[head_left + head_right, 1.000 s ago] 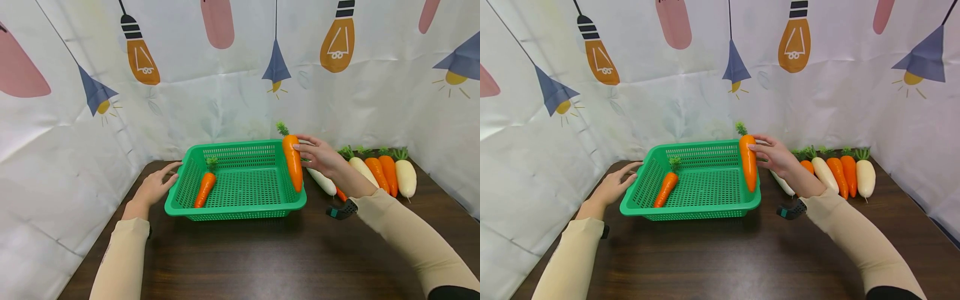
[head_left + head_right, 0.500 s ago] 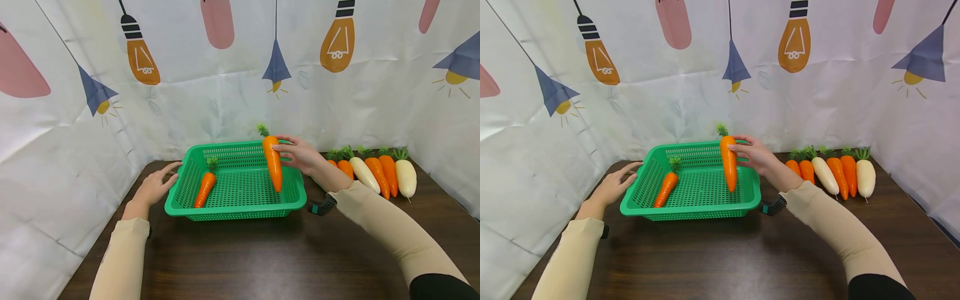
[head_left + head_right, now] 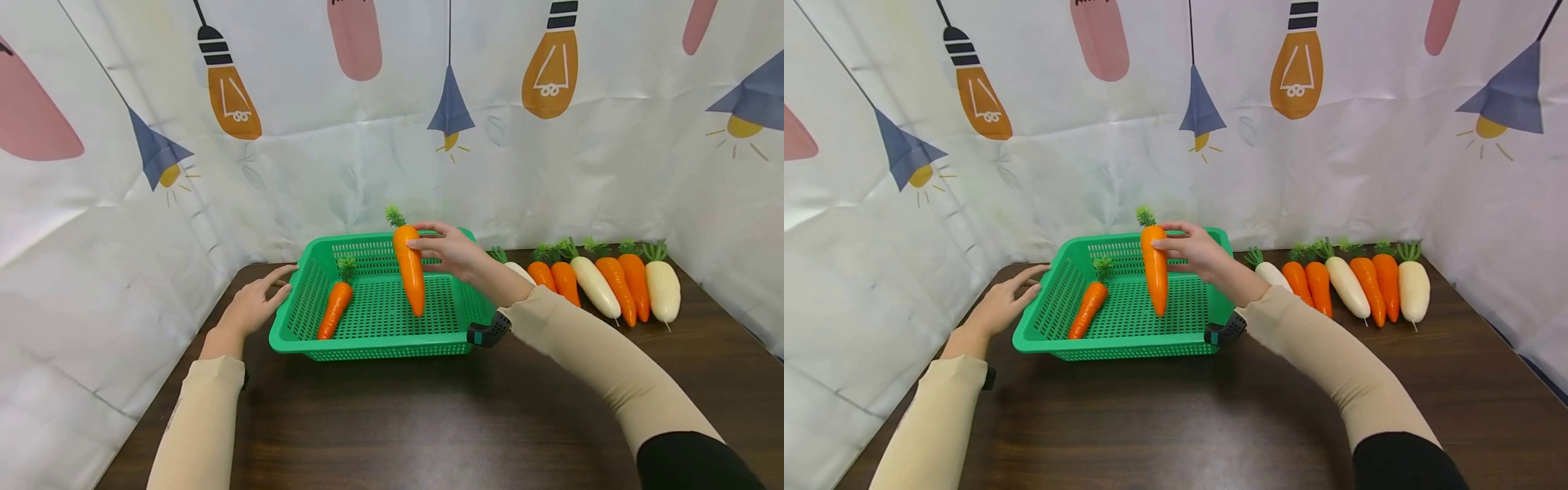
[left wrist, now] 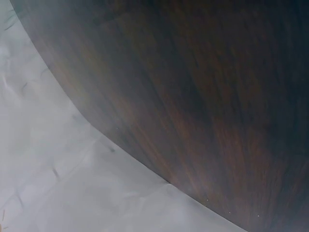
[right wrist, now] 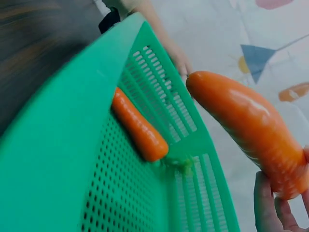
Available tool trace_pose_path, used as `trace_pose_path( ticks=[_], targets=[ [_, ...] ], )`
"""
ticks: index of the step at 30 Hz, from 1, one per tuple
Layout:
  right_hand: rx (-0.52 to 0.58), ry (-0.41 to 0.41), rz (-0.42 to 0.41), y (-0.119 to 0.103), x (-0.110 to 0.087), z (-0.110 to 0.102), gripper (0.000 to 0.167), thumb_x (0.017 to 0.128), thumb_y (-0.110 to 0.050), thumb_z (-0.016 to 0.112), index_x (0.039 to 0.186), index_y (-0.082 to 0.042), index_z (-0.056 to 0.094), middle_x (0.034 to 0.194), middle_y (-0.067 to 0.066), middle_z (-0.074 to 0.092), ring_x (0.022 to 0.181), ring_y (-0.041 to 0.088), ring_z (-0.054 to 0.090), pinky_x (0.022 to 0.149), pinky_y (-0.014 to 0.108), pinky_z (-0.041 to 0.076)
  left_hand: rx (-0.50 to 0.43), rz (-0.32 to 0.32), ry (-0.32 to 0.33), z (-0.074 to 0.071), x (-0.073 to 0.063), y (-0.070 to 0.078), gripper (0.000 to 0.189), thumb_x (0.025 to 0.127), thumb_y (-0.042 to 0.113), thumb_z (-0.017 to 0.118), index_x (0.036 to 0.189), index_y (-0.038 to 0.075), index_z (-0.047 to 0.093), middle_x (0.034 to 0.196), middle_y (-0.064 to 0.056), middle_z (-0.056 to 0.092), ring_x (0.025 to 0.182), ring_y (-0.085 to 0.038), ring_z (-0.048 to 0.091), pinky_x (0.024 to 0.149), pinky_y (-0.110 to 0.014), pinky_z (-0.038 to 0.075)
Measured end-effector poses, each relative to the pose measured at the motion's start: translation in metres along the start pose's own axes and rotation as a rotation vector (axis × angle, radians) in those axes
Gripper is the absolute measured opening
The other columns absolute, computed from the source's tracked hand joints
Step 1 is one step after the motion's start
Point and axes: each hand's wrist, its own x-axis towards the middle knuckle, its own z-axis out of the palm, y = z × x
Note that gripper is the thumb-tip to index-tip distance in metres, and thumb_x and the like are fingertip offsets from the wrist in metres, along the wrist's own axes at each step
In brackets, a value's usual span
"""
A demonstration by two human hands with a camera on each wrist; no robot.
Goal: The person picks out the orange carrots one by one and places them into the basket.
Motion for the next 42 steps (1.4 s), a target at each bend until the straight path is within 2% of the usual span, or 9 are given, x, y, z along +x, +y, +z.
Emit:
trace_pose_path(
  ticks=[4, 11, 17, 23, 30, 36, 42],
  targets=[
    [-0.010, -0.014, 0.004, 0.003, 0.007, 0.016, 0.047, 0.102, -0.007, 0.063, 0.148, -0.008, 0.048, 0.135, 0.018, 0.058, 0.117, 0.033, 0.062, 0.101, 0.052, 0.049, -0.007, 0.004, 0.002, 0.001, 0.000, 0.001, 0.054, 0.109, 0.044, 0.045, 0.157, 0.018, 0.042, 0.134, -0.024, 0.061, 0.112, -0.046, 0.062, 0.088, -0.066, 0.047],
    [-0.038, -0.010, 0.033, 0.009, 0.020, 0.041, 0.046, 0.101, -0.008, 0.066, 0.144, -0.009, 0.051, 0.139, 0.017, 0.055, 0.123, 0.036, 0.060, 0.102, 0.052, 0.050, -0.015, 0.012, 0.007, 0.001, 0.000, 0.000, 0.054, 0.110, 0.042, 0.045, 0.157, 0.018, 0.041, 0.133, -0.023, 0.062, 0.111, -0.045, 0.063, 0.088, -0.065, 0.048],
    [-0.039, -0.002, 0.057, 0.019, 0.031, 0.051, 0.048, 0.100, -0.007, 0.067, 0.145, -0.008, 0.050, 0.137, 0.019, 0.058, 0.124, 0.036, 0.061, 0.100, 0.051, 0.051, -0.020, 0.012, 0.003, 0.002, 0.000, 0.000, 0.054, 0.110, 0.042, 0.044, 0.158, 0.018, 0.041, 0.132, -0.024, 0.063, 0.110, -0.045, 0.065, 0.087, -0.065, 0.049],
    [0.007, 0.014, 0.069, 0.018, 0.042, 0.056, 0.051, 0.099, -0.005, 0.068, 0.146, -0.008, 0.048, 0.137, 0.020, 0.058, 0.122, 0.037, 0.062, 0.100, 0.051, 0.052, -0.010, 0.011, 0.008, 0.002, 0.000, -0.001, 0.053, 0.110, 0.042, 0.044, 0.157, 0.018, 0.042, 0.131, -0.024, 0.063, 0.110, -0.045, 0.064, 0.088, -0.065, 0.048],
    [0.004, 0.022, 0.060, 0.017, 0.059, 0.053, 0.051, 0.099, -0.004, 0.068, 0.144, -0.011, 0.046, 0.138, 0.021, 0.057, 0.122, 0.038, 0.061, 0.101, 0.053, 0.049, -0.022, 0.010, 0.005, 0.003, 0.001, -0.002, 0.053, 0.110, 0.042, 0.044, 0.157, 0.018, 0.041, 0.131, -0.025, 0.063, 0.111, -0.046, 0.063, 0.089, -0.067, 0.047],
    [-0.032, -0.001, 0.058, 0.020, 0.073, 0.051, 0.051, 0.099, -0.003, 0.067, 0.144, -0.013, 0.045, 0.142, 0.021, 0.052, 0.122, 0.040, 0.061, 0.099, 0.053, 0.051, -0.029, 0.019, 0.012, 0.004, 0.001, -0.002, 0.053, 0.110, 0.040, 0.045, 0.157, 0.017, 0.042, 0.131, -0.025, 0.063, 0.110, -0.045, 0.064, 0.088, -0.066, 0.048],
    [-0.092, -0.063, 0.064, 0.023, 0.083, 0.051, 0.060, 0.100, -0.001, 0.065, 0.154, -0.016, 0.046, 0.149, 0.020, 0.046, 0.128, 0.040, 0.057, 0.101, 0.054, 0.050, -0.038, 0.022, 0.012, 0.005, 0.002, -0.003, 0.053, 0.110, 0.040, 0.045, 0.157, 0.017, 0.042, 0.130, -0.026, 0.063, 0.111, -0.046, 0.064, 0.089, -0.067, 0.047]
  ],
)
